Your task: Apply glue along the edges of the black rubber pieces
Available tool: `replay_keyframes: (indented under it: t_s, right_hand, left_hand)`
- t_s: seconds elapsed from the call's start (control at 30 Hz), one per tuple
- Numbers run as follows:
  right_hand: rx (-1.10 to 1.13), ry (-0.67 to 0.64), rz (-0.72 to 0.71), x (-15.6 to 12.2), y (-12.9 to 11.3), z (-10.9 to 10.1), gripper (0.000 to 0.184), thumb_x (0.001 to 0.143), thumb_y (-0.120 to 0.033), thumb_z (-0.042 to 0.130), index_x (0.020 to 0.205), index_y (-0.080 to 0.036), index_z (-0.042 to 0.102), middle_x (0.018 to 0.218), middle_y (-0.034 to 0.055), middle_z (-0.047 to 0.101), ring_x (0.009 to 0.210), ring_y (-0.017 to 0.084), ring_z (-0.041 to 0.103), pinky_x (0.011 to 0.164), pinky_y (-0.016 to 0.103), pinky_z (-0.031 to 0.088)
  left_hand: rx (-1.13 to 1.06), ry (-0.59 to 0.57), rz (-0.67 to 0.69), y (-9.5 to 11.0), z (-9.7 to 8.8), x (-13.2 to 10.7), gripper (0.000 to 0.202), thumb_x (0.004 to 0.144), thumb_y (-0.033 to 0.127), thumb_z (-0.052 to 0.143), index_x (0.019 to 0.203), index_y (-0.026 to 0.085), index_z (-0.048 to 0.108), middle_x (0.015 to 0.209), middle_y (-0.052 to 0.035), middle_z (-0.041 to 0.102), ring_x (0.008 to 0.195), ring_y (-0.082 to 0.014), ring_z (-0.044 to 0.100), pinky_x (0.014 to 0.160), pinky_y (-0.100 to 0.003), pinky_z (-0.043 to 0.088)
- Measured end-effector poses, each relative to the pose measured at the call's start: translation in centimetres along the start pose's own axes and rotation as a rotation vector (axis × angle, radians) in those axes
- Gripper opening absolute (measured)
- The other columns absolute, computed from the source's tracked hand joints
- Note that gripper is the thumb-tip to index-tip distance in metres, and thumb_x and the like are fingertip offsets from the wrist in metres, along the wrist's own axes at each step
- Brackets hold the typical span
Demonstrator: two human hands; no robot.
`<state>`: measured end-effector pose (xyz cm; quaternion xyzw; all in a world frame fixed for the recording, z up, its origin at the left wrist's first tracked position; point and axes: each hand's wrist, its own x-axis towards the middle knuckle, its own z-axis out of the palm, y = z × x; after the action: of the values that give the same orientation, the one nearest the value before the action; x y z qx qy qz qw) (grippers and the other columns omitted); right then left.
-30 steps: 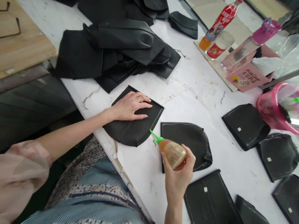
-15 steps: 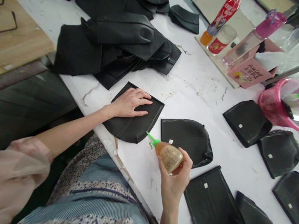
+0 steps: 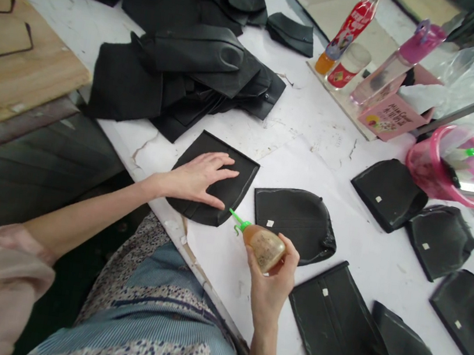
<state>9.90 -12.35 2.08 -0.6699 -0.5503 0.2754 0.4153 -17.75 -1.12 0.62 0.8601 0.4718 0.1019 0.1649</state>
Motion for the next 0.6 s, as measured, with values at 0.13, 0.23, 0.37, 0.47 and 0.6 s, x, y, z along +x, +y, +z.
replay_keyframes:
  t_s: [0.13,0.23,0.37,0.47,0.6]
  right_hand:
    - [0.004,-0.009,0.0,-0.1,0.0,0.0,0.062,0.069,-0.04,0.084,0.122,-0.021,0.057,0.116,0.0087,0.061,0.099,0.025,0.063,0.081,0.038,0.055]
    - [0.003,-0.018,0.002,-0.2,0.1,-0.2,0.063,0.068,-0.039,0.085,0.122,-0.021,0.057,0.117,0.0094,0.061,0.101,0.026,0.063,0.083,0.04,0.055]
    - [0.013,-0.047,0.039,-0.7,0.4,-0.4,0.066,0.068,-0.04,0.085,0.125,-0.022,0.056,0.118,0.0102,0.061,0.102,0.027,0.063,0.086,0.043,0.054]
    - [0.008,-0.049,0.049,-1.2,0.3,-0.5,0.067,0.068,-0.04,0.086,0.125,-0.022,0.056,0.118,0.0104,0.062,0.101,0.027,0.063,0.083,0.042,0.055]
    - [-0.013,-0.044,0.017,-1.8,0.0,-0.8,0.064,0.068,-0.04,0.085,0.122,-0.021,0.058,0.117,0.0098,0.062,0.099,0.026,0.063,0.079,0.038,0.055]
  left_hand:
    - [-0.014,0.031,0.055,0.6,1.3,-1.5,0.092,0.074,0.076,0.068,0.143,0.017,0.051,0.152,-0.0182,0.041,0.148,-0.035,0.027,0.124,-0.051,0.019]
    - [-0.014,0.053,0.069,0.2,1.9,-1.5,0.093,0.07,0.074,0.074,0.141,0.019,0.052,0.151,-0.017,0.043,0.147,-0.0338,0.03,0.125,-0.05,0.019]
    - [-0.021,0.076,0.083,-0.2,2.1,-1.1,0.091,0.068,0.068,0.079,0.141,0.021,0.052,0.15,-0.0161,0.045,0.146,-0.0326,0.033,0.125,-0.05,0.021]
    - [-0.03,0.093,0.092,-0.4,2.3,-1.1,0.092,0.068,0.068,0.079,0.141,0.02,0.052,0.15,-0.0163,0.044,0.146,-0.0328,0.033,0.125,-0.051,0.021]
    - [-0.053,0.114,0.102,-0.6,2.6,-1.2,0.092,0.067,0.069,0.08,0.14,0.02,0.053,0.15,-0.0162,0.046,0.145,-0.0331,0.035,0.125,-0.051,0.021]
